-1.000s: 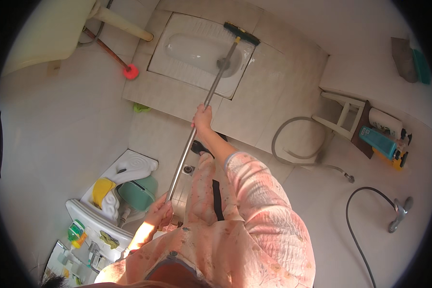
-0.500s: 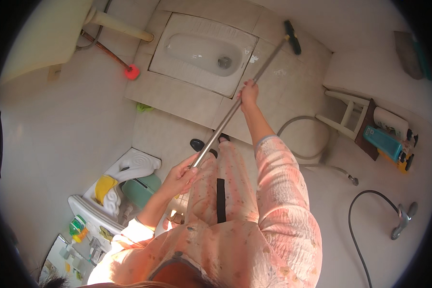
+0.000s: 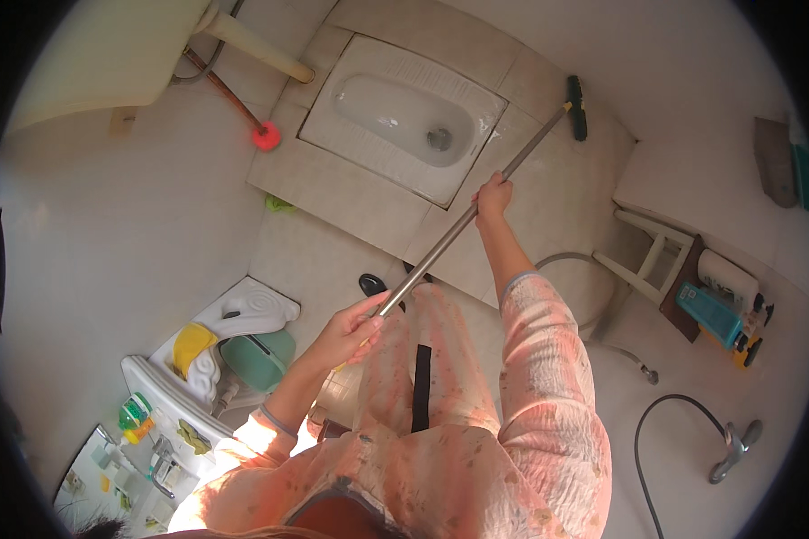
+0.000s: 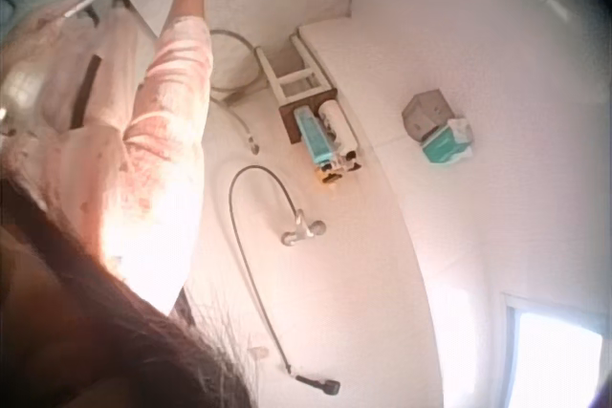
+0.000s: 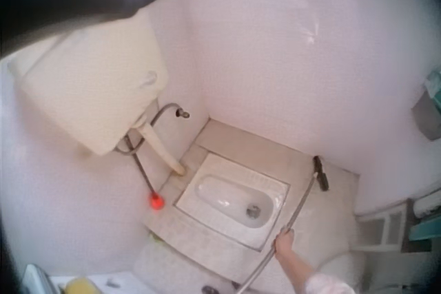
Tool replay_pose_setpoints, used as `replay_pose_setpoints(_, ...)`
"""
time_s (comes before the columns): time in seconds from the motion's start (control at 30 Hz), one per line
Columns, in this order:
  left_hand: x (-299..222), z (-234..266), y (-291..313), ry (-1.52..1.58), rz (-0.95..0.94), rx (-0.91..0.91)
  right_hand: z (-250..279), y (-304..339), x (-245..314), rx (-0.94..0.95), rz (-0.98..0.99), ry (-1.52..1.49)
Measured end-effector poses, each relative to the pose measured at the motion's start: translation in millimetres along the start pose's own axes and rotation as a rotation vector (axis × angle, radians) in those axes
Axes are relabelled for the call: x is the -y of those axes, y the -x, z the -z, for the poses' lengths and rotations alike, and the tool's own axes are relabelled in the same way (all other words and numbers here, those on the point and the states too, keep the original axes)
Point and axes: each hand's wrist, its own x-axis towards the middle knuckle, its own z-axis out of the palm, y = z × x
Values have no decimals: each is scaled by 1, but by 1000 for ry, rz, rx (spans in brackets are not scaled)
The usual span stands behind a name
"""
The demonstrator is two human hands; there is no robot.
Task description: The person sprays water on a squat toilet and the surrounding floor with a hose, applies cleaning liquid from a bottle, uses a plunger on the toilet, and scrubs the floor using a long-handled squeegee.
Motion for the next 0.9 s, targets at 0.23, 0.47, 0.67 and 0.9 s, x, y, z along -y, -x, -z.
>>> replay_pose_setpoints(0.23,9,-7,31,252,-51,-300,-148,45,26,356,83,194)
replay_pose_setpoints(0.47,5,1,40,200,-25,-210,-107,47,24,275,-8,60)
replay_pose_setpoints(0.67,6,8,28,265,-58,-282,-158,35,12,330,116,200)
replay_pose_setpoints(0.9,42,-2,42,263,-83,-373,-169,95,13,525,-48,191)
